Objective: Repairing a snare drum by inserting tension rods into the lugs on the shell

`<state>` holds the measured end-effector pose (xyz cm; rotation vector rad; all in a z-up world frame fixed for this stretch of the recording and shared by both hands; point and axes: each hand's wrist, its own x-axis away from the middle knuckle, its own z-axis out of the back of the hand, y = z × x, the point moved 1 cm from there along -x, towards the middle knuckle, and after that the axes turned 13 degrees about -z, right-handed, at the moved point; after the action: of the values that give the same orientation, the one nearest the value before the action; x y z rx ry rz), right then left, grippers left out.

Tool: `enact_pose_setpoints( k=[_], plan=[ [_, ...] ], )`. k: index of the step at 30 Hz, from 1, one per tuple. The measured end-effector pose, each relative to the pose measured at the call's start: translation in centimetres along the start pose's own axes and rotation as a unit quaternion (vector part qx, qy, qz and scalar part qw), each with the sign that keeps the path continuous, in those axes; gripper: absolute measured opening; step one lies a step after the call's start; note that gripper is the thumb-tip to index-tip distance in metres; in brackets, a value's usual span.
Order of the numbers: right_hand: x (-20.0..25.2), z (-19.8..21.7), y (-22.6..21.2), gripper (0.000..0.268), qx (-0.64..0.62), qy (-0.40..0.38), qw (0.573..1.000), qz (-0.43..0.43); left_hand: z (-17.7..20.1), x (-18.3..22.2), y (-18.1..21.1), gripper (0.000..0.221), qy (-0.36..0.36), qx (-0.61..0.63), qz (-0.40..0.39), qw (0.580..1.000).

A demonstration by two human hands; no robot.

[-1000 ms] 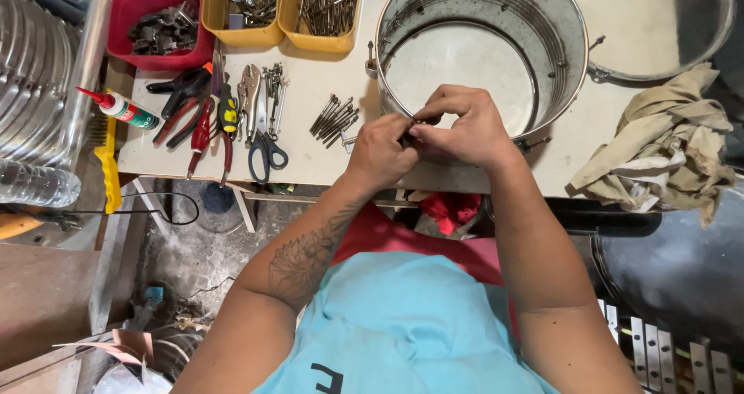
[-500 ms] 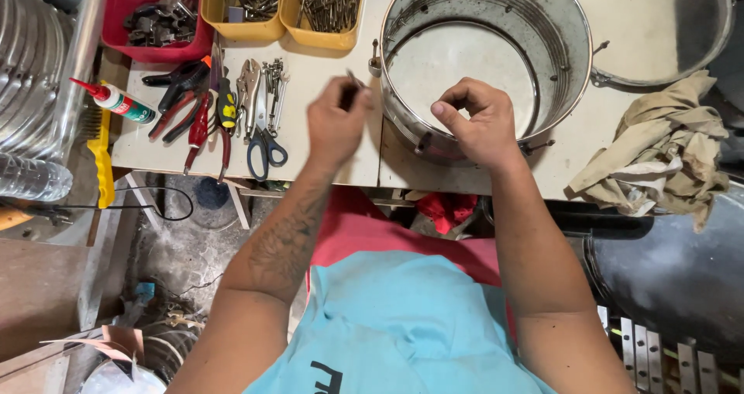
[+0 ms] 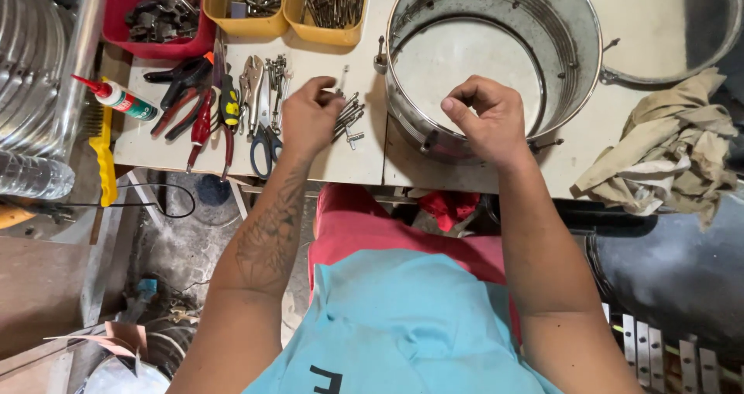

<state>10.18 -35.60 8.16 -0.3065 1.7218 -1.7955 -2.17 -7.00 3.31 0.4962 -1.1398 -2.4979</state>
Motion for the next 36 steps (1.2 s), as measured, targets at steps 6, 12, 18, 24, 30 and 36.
enact_pose_setpoints(
  k=[6, 12, 18, 24, 30, 36],
  plan=[
    [-0.2, -0.2, -0.8, 0.006, 0.007, -0.017, 1.0, 0.016, -4.5, 3.4, 6.1, 0.039, -0.052, 0.252, -0.113, 0.96],
    [0.0, -0.2, -1.2, 0.007, 0.006, -0.005, 1.0, 0.023, -5.8, 4.5, 9.0, 0.051, -0.068, 0.654, -0.023, 0.753],
    [0.0, -0.2, -1.4, 0.008, 0.009, -0.002, 1.0, 0.028, -4.6, 4.8, 10.3, 0.062, -0.071, 0.716, 0.004, 0.695],
    [0.1, -0.1, -1.5, 0.009, 0.009, -0.006, 1.0, 0.017, -4.2, 5.1, 10.9, 0.064, -0.074, 0.721, 0.001, 0.689],
    [0.3, -0.2, -1.8, 0.009, 0.011, 0.003, 1.0, 0.023, -4.4, 3.9, 8.8, 0.068, -0.041, 0.641, -0.035, 0.766],
    [0.4, -0.1, -1.3, 0.008, -0.008, 0.013, 1.0, 0.02, -3.0, 1.7, 3.2, 0.045, 0.068, 0.401, -0.065, 0.911]
  ],
)
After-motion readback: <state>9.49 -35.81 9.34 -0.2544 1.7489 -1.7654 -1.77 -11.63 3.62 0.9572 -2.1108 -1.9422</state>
